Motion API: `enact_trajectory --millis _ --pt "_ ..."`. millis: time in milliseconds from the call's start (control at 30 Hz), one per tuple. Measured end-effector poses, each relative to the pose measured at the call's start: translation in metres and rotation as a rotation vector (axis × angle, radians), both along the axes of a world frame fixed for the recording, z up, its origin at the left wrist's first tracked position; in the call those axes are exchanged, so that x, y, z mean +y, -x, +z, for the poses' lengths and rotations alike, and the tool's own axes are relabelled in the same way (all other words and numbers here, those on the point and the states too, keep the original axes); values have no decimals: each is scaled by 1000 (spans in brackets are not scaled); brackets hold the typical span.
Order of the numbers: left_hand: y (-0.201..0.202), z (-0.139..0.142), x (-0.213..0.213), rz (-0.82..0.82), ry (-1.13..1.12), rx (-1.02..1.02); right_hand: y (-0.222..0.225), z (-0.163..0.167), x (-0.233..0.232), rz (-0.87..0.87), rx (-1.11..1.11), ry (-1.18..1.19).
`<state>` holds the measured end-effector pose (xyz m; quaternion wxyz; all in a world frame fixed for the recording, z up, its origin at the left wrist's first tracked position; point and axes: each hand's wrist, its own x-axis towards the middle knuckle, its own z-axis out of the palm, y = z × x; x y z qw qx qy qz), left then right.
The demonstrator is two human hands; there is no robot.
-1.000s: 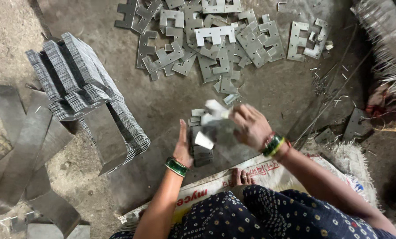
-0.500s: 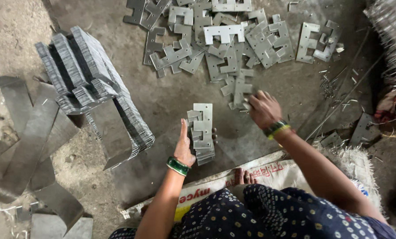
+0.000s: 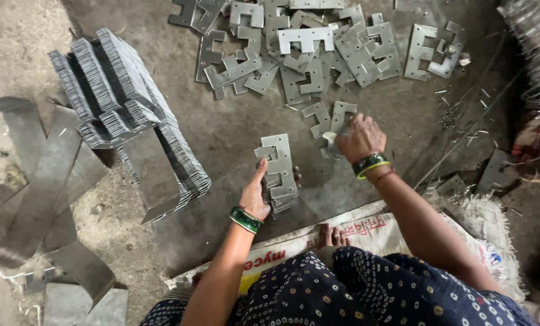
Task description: The person sorts various metal plates by hand, picking them up from a pile on the floor and organizing them into neat stacks. They handle different shapes including E-shaped laminations and straight metal strips, placing them onto specific stacks based on their type.
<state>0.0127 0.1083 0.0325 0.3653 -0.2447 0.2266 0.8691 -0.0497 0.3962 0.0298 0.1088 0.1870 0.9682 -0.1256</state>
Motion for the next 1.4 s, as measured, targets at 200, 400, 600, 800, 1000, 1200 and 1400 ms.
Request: enact_trajectory --millis 200,400,600,800,1000,1200,1400 --pt "-6 13 -10 53 -74 107 12 -22 29 -191 47 262" --pt "-9 -4 -3 81 53 150 -14 21 -8 156 479 183" --pt "-8 -35 -2 39 252 319 -40 71 -68 436 431 499" --pt "-13 -22 -9 -77 639 -18 3 26 -35 331 202 -41" --pt "-9 -6 -11 -63 613 -25 18 -20 -16 105 78 116" --pt "-13 -4 -14 86 154 68 10 -21 -2 160 132 340" --pt "-12 -11 -16 102 91 -11 -26 -14 -19 102 -96 1280"
